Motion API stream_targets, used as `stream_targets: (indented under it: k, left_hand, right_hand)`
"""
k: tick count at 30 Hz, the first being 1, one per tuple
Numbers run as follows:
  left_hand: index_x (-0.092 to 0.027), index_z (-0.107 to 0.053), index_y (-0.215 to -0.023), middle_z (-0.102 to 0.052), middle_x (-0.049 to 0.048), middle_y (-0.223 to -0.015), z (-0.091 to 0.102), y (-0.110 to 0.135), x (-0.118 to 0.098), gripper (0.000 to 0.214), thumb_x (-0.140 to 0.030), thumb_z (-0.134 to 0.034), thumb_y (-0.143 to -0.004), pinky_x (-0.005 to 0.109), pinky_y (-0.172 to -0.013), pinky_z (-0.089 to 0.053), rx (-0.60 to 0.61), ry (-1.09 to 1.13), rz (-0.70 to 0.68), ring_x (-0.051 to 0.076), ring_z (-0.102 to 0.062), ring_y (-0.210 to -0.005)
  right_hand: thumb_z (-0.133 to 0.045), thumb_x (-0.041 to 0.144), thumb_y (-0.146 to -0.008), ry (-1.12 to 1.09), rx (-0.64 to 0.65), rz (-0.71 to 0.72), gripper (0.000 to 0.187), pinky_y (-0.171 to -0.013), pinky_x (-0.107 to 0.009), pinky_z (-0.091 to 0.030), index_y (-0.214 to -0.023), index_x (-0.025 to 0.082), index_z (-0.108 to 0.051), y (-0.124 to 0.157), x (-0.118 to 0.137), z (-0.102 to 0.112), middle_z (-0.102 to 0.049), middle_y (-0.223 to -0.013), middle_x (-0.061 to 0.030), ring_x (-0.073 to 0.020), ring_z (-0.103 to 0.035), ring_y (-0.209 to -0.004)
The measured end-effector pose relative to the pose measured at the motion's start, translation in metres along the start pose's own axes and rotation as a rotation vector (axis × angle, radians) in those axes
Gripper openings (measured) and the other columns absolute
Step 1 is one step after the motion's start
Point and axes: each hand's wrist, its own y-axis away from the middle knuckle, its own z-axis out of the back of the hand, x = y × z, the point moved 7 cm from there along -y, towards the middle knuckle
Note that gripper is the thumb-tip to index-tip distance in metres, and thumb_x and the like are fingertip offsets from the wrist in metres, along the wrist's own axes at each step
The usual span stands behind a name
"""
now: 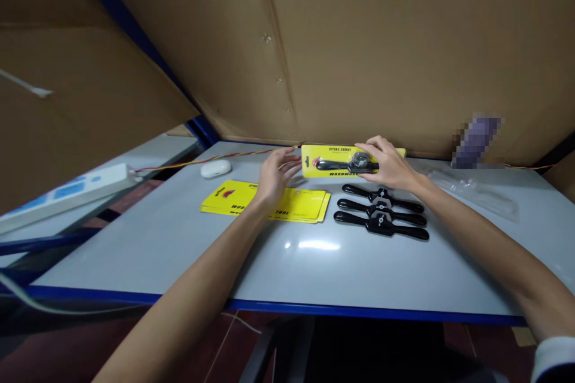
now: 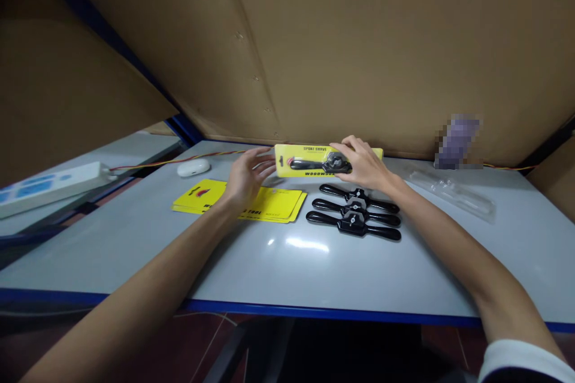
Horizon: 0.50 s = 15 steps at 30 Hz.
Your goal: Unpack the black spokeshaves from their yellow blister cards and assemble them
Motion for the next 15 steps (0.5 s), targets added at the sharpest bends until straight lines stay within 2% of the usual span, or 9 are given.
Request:
stream_targets:
  k: [2,4,6,11,15]
  left_hand:
    - [-0.019,-0.063,-0.103,-0.074,0.0098,-0.102,-0.014,0.01,-0.005,0.038,-0.046,-0.052,-0.08,0.04,-0.088,-0.06,0.112,0.085,0.05,0.027,-0.072,-0.106]
    - [-0.016,-0.066,-0.102,-0.076,0.0124,-0.1,-0.028,0.024,-0.004,0.042,-0.047,-0.05,-0.079,0.046,-0.084,-0.062,0.218,0.166,0.191,0.033,-0.072,-0.105]
    - [-0.013,-0.069,-0.102,-0.077,0.0141,-0.098,-0.036,0.035,-0.005,0.042,-0.042,-0.05,-0.078,0.05,-0.082,-0.063,0.258,0.234,0.295,0.036,-0.073,-0.104]
    - [-0.011,-0.071,-0.1,-0.078,0.0143,-0.096,-0.041,0.043,-0.002,0.032,-0.03,-0.052,-0.081,0.051,-0.086,-0.064,0.236,0.306,0.402,0.035,-0.074,-0.104]
    - [-0.012,-0.069,-0.093,-0.078,0.0131,-0.098,-0.042,0.039,0.003,0.016,-0.021,-0.064,-0.082,0.048,-0.093,-0.064,0.206,0.26,0.332,0.031,-0.075,-0.101]
  right_hand:
    - [-0.073,0.037,-0.084,-0.02,0.012,0.05,0.063,-0.11,-0.053,-0.045,-0.144,0.028,-0.054,0.001,0.015,0.0,-0.054,-0.131,-0.0111,-0.0311,-0.053,-0.122]
    - [-0.069,0.039,-0.088,-0.028,0.028,0.095,0.055,-0.11,-0.052,-0.044,-0.14,0.027,-0.058,0.003,0.027,0.0,-0.054,-0.131,-0.012,-0.0306,-0.054,-0.124]
    - [-0.067,0.039,-0.09,-0.03,0.035,0.12,0.051,-0.109,-0.051,-0.044,-0.138,0.025,-0.059,0.004,0.034,0.0,-0.055,-0.132,-0.0132,-0.0304,-0.054,-0.125]
    - [-0.069,0.037,-0.089,-0.061,0.052,0.094,0.053,-0.107,-0.052,-0.045,-0.14,0.027,-0.058,0.005,0.024,0.001,-0.057,-0.135,-0.0129,-0.0311,-0.056,-0.126]
    - [-0.07,0.039,-0.089,-0.071,0.048,0.074,0.052,-0.106,-0.051,-0.047,-0.139,0.026,-0.059,0.005,0.011,0.0,-0.058,-0.134,-0.0123,-0.0304,-0.058,-0.125]
